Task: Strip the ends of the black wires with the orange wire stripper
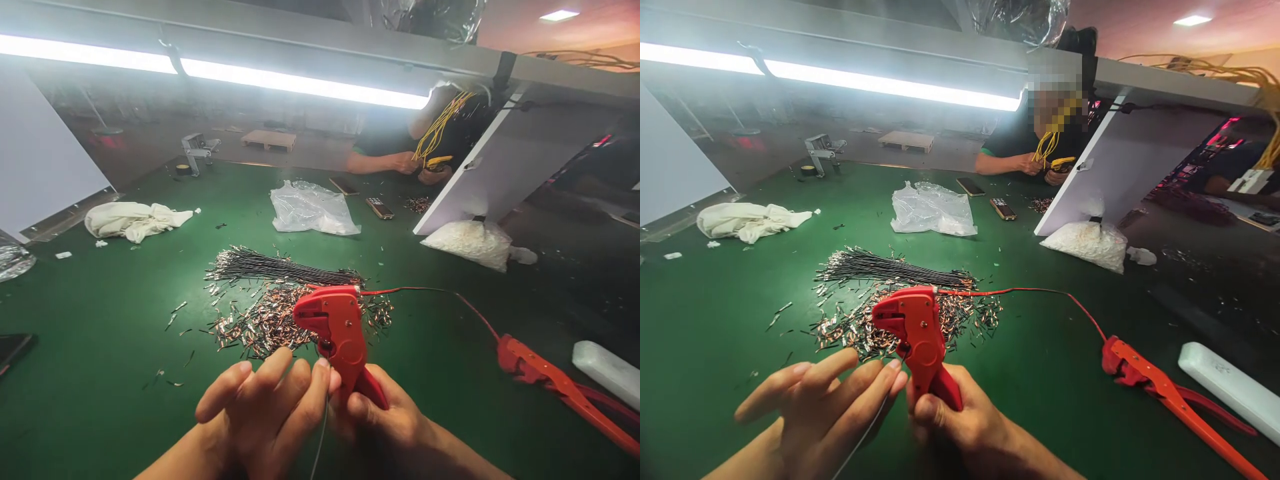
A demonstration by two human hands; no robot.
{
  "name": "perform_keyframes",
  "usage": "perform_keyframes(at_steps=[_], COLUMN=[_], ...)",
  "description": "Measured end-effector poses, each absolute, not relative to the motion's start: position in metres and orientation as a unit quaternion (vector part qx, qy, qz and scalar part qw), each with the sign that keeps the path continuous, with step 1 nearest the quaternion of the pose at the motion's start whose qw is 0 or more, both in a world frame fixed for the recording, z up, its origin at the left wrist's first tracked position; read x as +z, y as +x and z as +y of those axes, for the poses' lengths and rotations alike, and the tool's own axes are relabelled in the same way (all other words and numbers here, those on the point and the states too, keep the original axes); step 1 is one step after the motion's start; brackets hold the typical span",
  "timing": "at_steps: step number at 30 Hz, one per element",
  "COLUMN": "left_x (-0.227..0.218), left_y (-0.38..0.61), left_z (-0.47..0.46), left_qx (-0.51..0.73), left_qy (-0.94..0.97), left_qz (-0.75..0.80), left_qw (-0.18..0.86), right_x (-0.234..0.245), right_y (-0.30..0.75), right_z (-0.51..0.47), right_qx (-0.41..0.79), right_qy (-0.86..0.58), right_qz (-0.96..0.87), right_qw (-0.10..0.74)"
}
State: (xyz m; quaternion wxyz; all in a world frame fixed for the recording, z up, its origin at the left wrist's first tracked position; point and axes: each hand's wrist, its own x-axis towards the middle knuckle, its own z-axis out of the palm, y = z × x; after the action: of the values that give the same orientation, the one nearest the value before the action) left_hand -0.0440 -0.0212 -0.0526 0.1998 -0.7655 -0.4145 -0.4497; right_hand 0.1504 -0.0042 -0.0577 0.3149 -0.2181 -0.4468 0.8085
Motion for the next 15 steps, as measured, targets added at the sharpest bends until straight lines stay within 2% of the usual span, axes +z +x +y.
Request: perform_keyframes(at_steps=[5,15], left_x=[-0.045,-0.035], left_y=[-0.043,-0.036], left_z=[-0.02,-0.017], left_qx=[-0.373,-0.433], left_qy=[-0.811,-0.79], left_qz=[-0.386,-0.374], left_qw=[0.233,0.222], right_x=[-0.073,-0.069], right_y=[0.151,0.157], right_z=[-0.009,-0.001], right_qx=[0.825,0.813], right_qy=[-0.236,-0.258], right_qz=[-0.401,-0.438], right_qw=[0.322,0.284])
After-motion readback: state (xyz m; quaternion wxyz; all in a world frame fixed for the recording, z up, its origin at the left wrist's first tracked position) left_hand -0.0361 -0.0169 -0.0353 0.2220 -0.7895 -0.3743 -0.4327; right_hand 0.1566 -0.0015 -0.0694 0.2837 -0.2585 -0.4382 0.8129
